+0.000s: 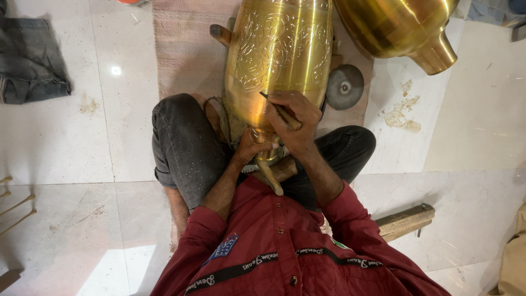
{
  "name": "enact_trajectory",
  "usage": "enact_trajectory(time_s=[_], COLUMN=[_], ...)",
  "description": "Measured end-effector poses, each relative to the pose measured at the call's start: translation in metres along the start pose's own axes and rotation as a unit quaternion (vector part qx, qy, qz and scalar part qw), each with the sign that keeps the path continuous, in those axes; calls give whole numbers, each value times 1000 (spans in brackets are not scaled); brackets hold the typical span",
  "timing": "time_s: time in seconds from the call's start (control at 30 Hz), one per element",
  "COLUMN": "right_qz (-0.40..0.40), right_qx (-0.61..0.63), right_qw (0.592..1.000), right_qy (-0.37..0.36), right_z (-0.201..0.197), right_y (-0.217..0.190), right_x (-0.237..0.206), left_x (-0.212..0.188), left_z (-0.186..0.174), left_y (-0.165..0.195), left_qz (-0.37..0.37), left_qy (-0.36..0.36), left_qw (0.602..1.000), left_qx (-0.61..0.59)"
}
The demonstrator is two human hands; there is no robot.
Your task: The person sits on the floor holding a large brass vessel between their legs and engraves a decorative floral pattern onto its surface using a small chisel-like tool held in the right hand while the left hand steadies the vessel. Near the end the person picks up a wooden mallet and taps the tool against the brass.
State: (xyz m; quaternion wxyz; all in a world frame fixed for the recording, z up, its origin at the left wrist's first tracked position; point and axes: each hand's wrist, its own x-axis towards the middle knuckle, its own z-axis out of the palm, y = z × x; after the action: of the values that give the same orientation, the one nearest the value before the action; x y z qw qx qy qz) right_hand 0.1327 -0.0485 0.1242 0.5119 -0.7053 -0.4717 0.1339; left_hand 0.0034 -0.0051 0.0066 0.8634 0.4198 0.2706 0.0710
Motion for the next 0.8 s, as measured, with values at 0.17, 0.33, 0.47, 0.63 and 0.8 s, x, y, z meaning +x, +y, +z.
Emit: enact_trajectory(time_s=[0.17,0.33,0.47,0.63,0.8], right_qz=[69,21,16,-1,-14], right_qx=[161,-10,-28,-38,-48], right_qw=[980,995,994,996,998], right_qy=[98,101,100,82,48], right_z=[19,30,28,25,20], right_y=[4,-2,-7,-11,-15], right_x=[-17,-23,-20,-15,-9], left_x=[1,4,4,3,3], left_z=[-1,-1,-2,-2,0], left_y=[-3,-8,-11,-8,-5], left_qz=[5,14,33,34,56], left_qy=[0,13,9,7,24], left_qw=[1000,999,998,999,998], left_qx=[-21,-42,-46,-36,-22])
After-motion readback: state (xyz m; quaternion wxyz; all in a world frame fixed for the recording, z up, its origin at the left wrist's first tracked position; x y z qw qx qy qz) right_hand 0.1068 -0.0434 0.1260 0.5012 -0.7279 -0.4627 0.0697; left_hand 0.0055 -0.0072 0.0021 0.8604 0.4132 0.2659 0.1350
